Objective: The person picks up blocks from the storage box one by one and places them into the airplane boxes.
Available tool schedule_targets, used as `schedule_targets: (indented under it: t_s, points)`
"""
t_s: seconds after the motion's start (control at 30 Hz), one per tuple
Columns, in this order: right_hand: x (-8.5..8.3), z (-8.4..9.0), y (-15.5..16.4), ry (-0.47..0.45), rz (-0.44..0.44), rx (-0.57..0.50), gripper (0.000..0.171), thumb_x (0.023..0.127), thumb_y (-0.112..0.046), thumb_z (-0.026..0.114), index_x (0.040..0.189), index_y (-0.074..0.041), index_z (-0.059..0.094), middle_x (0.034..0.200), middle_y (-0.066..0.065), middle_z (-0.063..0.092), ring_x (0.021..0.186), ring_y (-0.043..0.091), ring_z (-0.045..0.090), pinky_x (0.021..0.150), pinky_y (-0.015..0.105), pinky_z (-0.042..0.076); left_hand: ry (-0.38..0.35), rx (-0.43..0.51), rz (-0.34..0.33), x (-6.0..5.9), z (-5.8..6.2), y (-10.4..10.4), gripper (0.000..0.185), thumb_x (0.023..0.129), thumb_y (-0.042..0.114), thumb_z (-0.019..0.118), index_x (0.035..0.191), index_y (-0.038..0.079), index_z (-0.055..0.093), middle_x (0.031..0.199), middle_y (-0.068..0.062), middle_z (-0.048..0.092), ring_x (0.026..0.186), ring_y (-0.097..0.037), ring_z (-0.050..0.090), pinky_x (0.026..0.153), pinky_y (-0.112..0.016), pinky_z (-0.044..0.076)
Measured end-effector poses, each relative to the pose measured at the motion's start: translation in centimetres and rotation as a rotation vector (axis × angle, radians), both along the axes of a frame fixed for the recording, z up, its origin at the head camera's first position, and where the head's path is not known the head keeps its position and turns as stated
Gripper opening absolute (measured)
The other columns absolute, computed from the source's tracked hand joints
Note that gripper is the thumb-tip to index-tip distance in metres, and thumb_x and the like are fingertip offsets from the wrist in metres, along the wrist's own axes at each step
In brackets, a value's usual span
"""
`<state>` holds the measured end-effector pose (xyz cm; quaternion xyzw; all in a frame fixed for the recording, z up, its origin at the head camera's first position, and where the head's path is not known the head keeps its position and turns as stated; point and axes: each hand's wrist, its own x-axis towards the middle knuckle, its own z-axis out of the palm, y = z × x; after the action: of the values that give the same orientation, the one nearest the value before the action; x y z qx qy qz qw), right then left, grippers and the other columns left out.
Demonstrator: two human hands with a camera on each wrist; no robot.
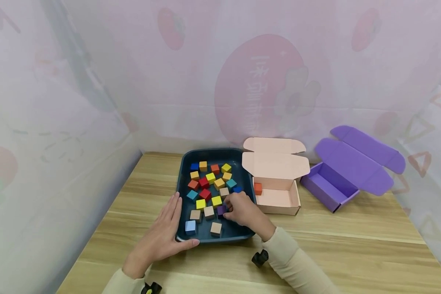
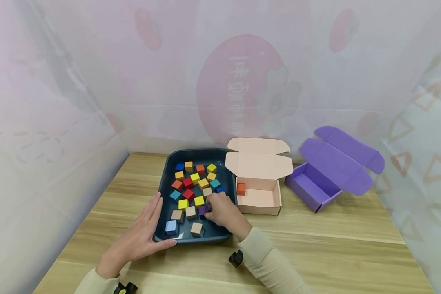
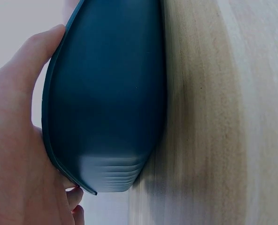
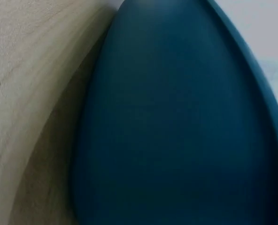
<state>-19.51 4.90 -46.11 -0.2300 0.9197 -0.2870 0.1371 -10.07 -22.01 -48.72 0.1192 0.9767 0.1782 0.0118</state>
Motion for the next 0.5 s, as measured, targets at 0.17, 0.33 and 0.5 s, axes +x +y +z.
schedule_targets:
  t_s: [0.17,0.33,0.5]
  points:
    - [-0.06,-0.39,-0.10,-0.007,0.006,-0.007,0.029,0.091,-0.012,0.084,0.117,-0.001,0.077,0.101,0.009,0.078,0.077,0.011,0.067,0.083,0.034,0.066,-0.004,0.005,0.003,0.03,-0.05,0.05,0.131,0.081,0.086,0.064,0.170,0.006,0.010,0.180,-0.012,-0.002,0.166,-0.037,0.010,0.130,-0.063,0.023]
    - [-0.11,-0.55,0.07,0.008,0.009,-0.009,0.028,0.091,-0.012,0.084,0.116,-0.002,0.077,0.103,0.010,0.079,0.080,0.011,0.070,0.084,0.034,0.067,-0.006,0.005,0.005,0.07,-0.15,0.09,0.131,0.081,0.086,0.064,0.170,0.006,0.010,0.180,-0.012,-0.001,0.166,-0.037,0.010,0.130,-0.064,0.023]
    - [-0.05,0.05,0.56,0.030,0.017,-0.016,0.027,0.091,-0.013,0.084,0.115,-0.002,0.078,0.105,0.012,0.080,0.085,0.014,0.075,0.084,0.035,0.067,-0.010,0.004,0.009,0.03,-0.20,0.09,0.131,0.081,0.086,0.063,0.170,0.006,0.009,0.180,-0.012,-0.001,0.166,-0.037,0.010,0.130,-0.065,0.023]
